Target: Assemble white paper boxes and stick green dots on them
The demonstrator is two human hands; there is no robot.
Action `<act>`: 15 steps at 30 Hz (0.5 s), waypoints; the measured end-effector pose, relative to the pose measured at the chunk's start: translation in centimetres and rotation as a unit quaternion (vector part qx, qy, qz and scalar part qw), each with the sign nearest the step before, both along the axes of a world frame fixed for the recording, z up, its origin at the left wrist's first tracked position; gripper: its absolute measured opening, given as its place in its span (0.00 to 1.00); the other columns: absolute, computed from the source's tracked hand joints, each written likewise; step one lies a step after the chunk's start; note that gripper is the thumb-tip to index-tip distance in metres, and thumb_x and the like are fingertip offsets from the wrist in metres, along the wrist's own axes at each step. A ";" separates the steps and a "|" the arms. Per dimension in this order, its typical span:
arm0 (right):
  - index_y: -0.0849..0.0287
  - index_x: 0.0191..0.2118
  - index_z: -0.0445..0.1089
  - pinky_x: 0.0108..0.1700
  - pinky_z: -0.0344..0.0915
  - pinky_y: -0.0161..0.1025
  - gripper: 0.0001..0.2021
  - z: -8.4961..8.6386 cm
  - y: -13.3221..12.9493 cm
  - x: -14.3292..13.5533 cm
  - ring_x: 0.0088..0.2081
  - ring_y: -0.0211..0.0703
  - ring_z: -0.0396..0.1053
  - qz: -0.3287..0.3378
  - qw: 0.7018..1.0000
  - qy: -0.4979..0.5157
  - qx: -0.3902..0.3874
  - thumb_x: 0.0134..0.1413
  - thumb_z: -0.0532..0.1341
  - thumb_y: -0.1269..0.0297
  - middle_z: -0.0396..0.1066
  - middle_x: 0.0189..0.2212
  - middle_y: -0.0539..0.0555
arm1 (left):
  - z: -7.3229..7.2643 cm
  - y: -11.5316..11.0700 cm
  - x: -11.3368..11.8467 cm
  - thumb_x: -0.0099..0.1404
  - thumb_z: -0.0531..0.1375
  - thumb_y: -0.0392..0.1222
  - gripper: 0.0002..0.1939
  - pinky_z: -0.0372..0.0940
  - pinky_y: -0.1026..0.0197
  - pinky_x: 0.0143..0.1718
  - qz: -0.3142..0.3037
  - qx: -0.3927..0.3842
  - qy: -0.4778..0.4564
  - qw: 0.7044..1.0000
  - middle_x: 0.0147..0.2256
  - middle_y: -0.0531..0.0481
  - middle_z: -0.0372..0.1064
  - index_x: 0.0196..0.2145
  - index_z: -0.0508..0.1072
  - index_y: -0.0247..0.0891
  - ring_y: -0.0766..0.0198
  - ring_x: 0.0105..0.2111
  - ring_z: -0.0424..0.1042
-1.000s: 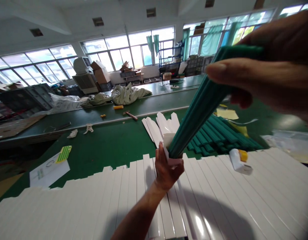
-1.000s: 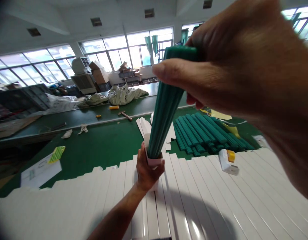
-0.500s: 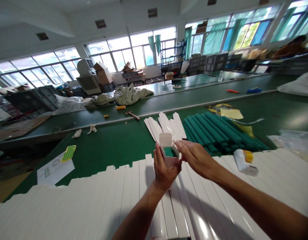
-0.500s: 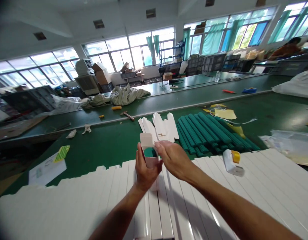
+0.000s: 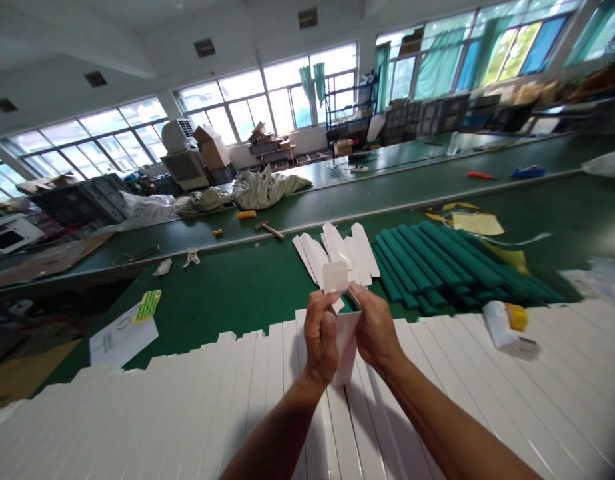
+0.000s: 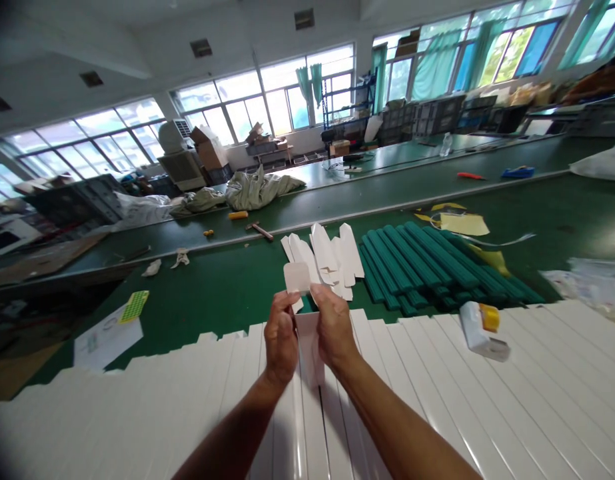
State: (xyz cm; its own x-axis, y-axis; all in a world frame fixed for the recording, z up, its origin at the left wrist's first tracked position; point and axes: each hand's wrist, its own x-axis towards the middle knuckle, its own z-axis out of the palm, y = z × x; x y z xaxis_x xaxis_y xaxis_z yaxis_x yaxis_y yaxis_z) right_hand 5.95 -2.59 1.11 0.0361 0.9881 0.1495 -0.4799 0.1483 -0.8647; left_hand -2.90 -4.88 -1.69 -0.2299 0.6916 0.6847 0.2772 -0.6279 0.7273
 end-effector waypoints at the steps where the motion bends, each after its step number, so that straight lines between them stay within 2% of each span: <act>1: 0.60 0.39 0.75 0.49 0.66 0.41 0.13 0.2 0.2 0.0 0.42 0.46 0.72 0.008 1.000 -0.005 0.004 0.56 0.61 0.56 0.75 0.38 0.54 | 0.3 0.1 -0.1 0.71 0.47 0.50 0.17 0.65 0.56 0.47 -0.001 -0.020 -0.018 1.000 0.42 0.45 0.66 0.42 0.70 0.38 0.59 0.44 0.68; 5: 0.60 0.43 0.74 0.50 0.64 0.43 0.13 0.5 0.4 0.2 0.43 0.48 0.71 0.023 0.998 -0.045 0.022 0.57 0.59 0.58 0.75 0.40 0.55 | 1.1 0.4 -0.1 0.68 0.52 0.47 0.12 0.63 0.58 0.47 -0.022 -0.079 -0.047 0.996 0.36 0.49 0.63 0.32 0.68 0.38 0.61 0.42 0.66; 7: 0.58 0.43 0.74 0.50 0.64 0.42 0.12 0.6 0.5 0.1 0.44 0.47 0.71 0.022 0.996 -0.070 0.043 0.55 0.59 0.62 0.75 0.41 0.54 | 1.2 0.5 0.1 0.67 0.53 0.49 0.11 0.63 0.58 0.48 -0.023 -0.070 -0.088 0.993 0.40 0.47 0.62 0.37 0.67 0.39 0.60 0.44 0.66; 10: 0.56 0.40 0.75 0.48 0.64 0.42 0.11 0.7 0.5 -0.1 0.43 0.46 0.70 -0.011 0.993 -0.093 0.070 0.51 0.59 0.67 0.75 0.38 0.52 | 1.1 0.5 0.4 0.66 0.53 0.50 0.19 0.65 0.57 0.47 -0.007 -0.049 -0.127 0.991 0.46 0.44 0.62 0.52 0.60 0.41 0.59 0.46 0.67; 12: 0.56 0.33 0.75 0.46 0.65 0.42 0.08 0.6 0.5 -0.3 0.41 0.46 0.70 -0.036 0.991 -0.087 0.097 0.50 0.57 0.69 0.74 0.36 0.52 | 1.1 0.4 0.2 0.68 0.50 0.49 0.18 0.65 0.56 0.47 0.006 -0.044 -0.081 0.996 0.46 0.43 0.63 0.52 0.61 0.40 0.59 0.46 0.68; 15: 0.56 0.28 0.74 0.47 0.65 0.44 0.12 0.2 0.6 -0.3 0.43 0.48 0.70 -0.055 0.984 -0.080 0.151 0.52 0.53 0.68 0.73 0.36 0.55 | 1.2 0.4 -0.8 0.71 0.45 0.51 0.19 0.64 0.51 0.51 0.039 -0.009 0.047 0.998 0.46 0.42 0.64 0.47 0.69 0.38 0.55 0.49 0.65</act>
State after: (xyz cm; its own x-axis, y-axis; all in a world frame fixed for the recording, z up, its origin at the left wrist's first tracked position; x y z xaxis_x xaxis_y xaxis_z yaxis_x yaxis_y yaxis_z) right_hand 5.63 -2.00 1.29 0.0917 0.8891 0.4484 -0.3090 0.4535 -0.8360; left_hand -3.69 -4.44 -0.52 -0.2188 0.6864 0.6935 0.3928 -0.5886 0.7065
